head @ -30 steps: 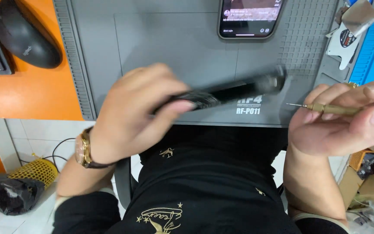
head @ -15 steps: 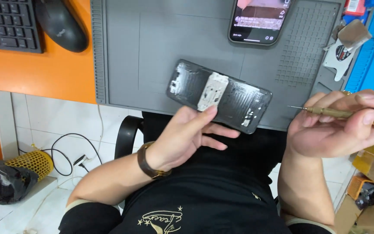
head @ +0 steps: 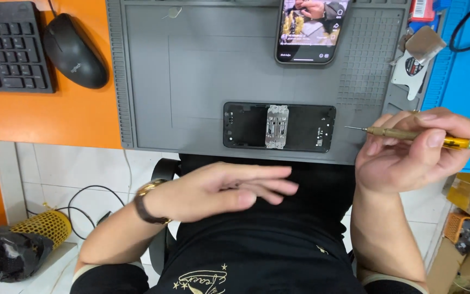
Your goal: The person uses a screwdriver to remove screws from the back of a disassembled smartphone lying on a gray mat. They carefully unscrew multiple fasteners from the metal frame and internal components while holding the device steady with their left hand.
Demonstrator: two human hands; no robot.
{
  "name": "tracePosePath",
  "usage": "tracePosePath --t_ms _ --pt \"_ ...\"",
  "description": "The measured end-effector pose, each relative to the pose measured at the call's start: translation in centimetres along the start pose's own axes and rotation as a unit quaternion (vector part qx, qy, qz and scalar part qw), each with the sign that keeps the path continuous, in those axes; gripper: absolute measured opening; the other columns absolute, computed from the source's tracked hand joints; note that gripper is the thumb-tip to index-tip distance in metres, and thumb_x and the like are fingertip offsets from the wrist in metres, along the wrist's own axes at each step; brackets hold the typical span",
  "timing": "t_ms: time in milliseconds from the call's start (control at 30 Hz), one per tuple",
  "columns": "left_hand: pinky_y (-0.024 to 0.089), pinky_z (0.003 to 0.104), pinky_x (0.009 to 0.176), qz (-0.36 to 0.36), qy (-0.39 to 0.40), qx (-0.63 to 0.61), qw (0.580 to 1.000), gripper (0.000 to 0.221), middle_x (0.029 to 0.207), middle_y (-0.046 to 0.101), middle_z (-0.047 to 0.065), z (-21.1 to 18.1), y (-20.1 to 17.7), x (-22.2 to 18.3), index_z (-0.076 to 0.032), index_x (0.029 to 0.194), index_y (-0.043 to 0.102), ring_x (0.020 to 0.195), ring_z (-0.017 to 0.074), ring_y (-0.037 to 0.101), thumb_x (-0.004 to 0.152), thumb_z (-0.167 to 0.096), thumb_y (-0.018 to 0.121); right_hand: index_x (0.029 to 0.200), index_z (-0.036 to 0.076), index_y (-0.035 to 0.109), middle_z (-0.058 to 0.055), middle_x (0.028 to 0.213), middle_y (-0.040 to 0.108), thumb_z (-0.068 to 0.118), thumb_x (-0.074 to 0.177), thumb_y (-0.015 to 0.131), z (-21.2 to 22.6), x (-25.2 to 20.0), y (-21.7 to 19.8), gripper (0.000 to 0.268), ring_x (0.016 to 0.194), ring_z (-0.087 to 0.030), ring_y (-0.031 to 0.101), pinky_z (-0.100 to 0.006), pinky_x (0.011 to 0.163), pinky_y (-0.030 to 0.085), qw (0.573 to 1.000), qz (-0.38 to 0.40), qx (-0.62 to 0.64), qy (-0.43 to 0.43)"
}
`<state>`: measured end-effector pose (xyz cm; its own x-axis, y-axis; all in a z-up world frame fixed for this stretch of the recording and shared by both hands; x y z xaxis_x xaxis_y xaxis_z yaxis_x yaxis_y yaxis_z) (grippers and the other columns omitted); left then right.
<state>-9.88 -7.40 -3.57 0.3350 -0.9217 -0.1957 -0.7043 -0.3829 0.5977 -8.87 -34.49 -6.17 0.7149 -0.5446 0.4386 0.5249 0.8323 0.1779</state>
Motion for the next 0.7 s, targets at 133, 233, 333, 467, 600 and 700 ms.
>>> tracePosePath --t_ms 133,233,333,467,600,700 --pt "0.065 0.035 0.113 -0.115 0.098 0.351 0.924 0.047 0.132 0.081 0.002 -5.3 -2.0 -0.4 -0.017 0.154 0.055 0.118 0.0182 0.081 0.112 -0.038 0.061 0.117 0.009 0.046 -0.012 0.100 0.046 0.032 0.119 0.058 0.1 0.0 0.9 0.027 0.045 -0.019 0.037 -0.034 0.045 0.037 1.000 0.019 -0.015 0.012" --pt "0.054 0.048 0.104 -0.195 0.137 0.624 0.744 0.059 0.154 0.065 0.010 -5.9 -4.1 0.2 -0.017 0.155 0.056 0.140 0.0317 0.066 0.109 -0.051 0.069 0.117 0.008 0.045 -0.012 0.094 0.044 0.032 0.120 0.057 0.0 0.0 1.1 0.026 0.046 -0.019 0.037 -0.035 0.045 0.035 0.998 0.049 -0.040 0.000" --pt "0.050 0.052 0.112 -0.160 0.074 0.741 0.648 0.090 0.164 0.049 0.016 -4.4 -5.9 1.5 -0.020 0.164 0.047 0.144 0.0372 0.058 0.095 -0.061 0.089 0.115 0.004 0.047 -0.015 0.101 0.046 0.033 0.118 0.061 -0.3 -0.4 0.5 0.032 0.049 -0.022 0.040 -0.040 0.045 0.040 0.997 0.034 -0.061 0.020" --pt "0.050 0.045 0.096 -0.161 0.129 0.811 0.548 0.070 0.149 0.061 0.007 -4.9 -5.9 2.2 -0.020 0.143 0.059 0.126 0.0266 0.063 0.088 -0.050 0.092 0.117 -0.005 0.053 -0.025 0.096 0.057 0.027 0.121 0.060 1.0 -1.4 3.9 0.033 0.064 -0.031 0.069 -0.030 0.050 0.045 0.973 0.154 -0.159 0.065" --pt "0.051 0.036 0.081 -0.186 0.148 0.834 0.499 0.064 0.128 0.065 -0.001 -6.1 -5.6 2.9 -0.022 0.141 0.064 0.106 0.0190 0.066 0.089 -0.045 0.092 0.120 -0.018 0.054 -0.038 0.107 0.066 0.006 0.118 0.054 2.2 -2.2 7.5 0.023 0.082 -0.045 0.081 -0.039 0.066 0.067 0.941 0.264 -0.213 0.018" --pt "0.052 0.032 0.078 -0.137 0.103 0.878 0.447 0.104 0.120 0.064 -0.007 -6.5 -6.1 3.7 -0.019 0.150 0.063 0.104 0.0152 0.065 0.073 -0.087 0.080 0.117 -0.018 0.054 -0.039 0.101 0.064 0.009 0.118 0.054 2.4 -2.2 9.0 0.027 0.082 -0.047 0.078 -0.050 0.078 0.071 0.934 0.272 -0.233 0.010"
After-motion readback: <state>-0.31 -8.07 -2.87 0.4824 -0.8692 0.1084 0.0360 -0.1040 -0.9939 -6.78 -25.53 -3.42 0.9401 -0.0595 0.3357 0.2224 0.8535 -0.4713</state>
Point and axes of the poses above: each hand's wrist, its own x-axis towards the middle knuckle, its own y-axis out of the palm, z = x × y, the point moved 8 cm from there along x, towards the middle knuckle
